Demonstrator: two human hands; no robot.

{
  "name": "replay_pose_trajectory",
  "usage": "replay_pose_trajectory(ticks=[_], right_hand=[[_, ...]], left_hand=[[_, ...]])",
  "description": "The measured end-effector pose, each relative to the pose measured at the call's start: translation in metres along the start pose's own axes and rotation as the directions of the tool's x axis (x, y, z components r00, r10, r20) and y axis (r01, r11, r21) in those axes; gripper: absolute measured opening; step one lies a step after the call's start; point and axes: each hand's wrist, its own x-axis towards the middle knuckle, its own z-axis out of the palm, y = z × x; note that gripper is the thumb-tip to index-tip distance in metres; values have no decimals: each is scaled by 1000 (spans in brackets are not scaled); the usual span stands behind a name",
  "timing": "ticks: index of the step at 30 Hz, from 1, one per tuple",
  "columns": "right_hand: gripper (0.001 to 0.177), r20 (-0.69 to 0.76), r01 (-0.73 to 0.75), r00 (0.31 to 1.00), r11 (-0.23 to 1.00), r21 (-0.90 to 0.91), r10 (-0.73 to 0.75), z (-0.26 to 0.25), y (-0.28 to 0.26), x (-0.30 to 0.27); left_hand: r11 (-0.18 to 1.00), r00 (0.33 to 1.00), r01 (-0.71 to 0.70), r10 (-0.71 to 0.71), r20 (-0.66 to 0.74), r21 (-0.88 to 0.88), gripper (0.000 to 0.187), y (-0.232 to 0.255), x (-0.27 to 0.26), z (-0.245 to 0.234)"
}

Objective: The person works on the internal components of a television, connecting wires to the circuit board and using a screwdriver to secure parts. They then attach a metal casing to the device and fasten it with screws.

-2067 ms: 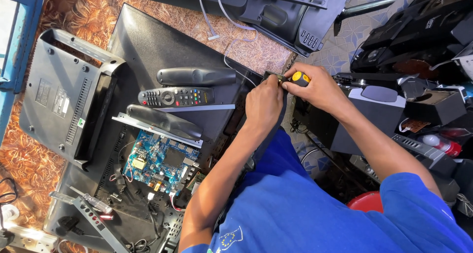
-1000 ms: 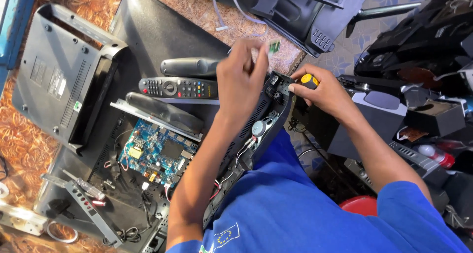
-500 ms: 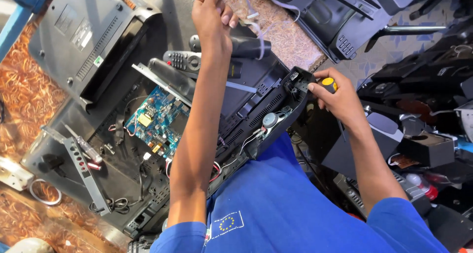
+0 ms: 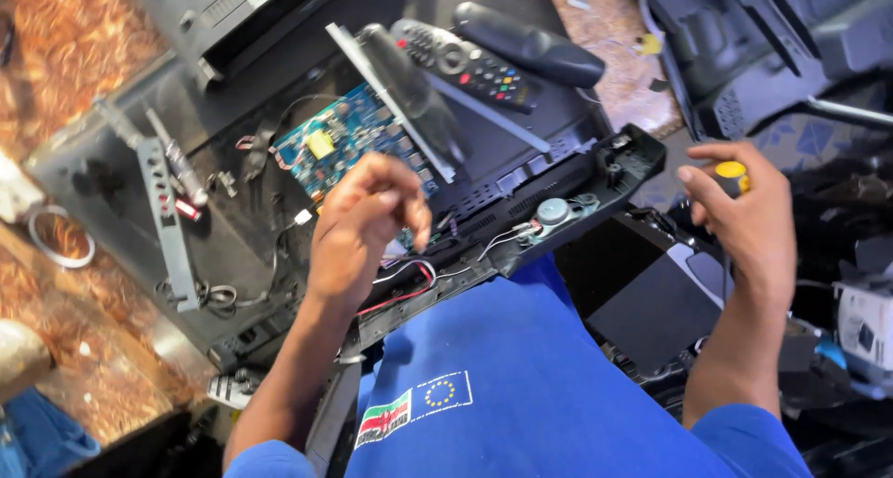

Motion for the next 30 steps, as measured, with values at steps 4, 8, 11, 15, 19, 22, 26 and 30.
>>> replay_pose_trajectory(ticks=[4, 8, 11, 15, 19, 22, 26, 30], right_hand=[[16, -3, 67, 998, 996, -53, -67, 0, -8, 7], [18, 107, 170, 983, 962, -213, -150, 6, -34, 32], [18, 197, 222, 967, 916, -334, -163, 21, -24, 88], [30, 273, 347, 920, 908, -236, -280, 50, -8, 165], [27, 409, 563, 804, 774, -289, -432, 74, -8, 218], [28, 408, 550, 815, 770, -324, -411, 96, -14, 231], [37, 349, 631, 773, 697, -339, -530, 113, 9, 271], [28, 371, 721, 682, 663, -200, -630, 119, 0, 259]], left_hand=[[1000, 979, 20, -20, -201, -3, 14, 1, -61, -38], [999, 963, 18, -7, -268, 38, 20, -15, -101, -65], [993, 968, 6, 23, -249, 118, 32, -19, -128, -76], [956, 974, 55, 12, -225, 287, 33, -14, -167, -86], [879, 972, 156, -57, -226, 451, 28, -9, -197, -96], [701, 946, 313, -170, -276, 640, 19, -11, -203, -92], [259, 923, 359, -242, -300, 897, 33, -54, -207, -99], [23, 972, 189, -149, -184, 982, 31, -93, -208, -111]])
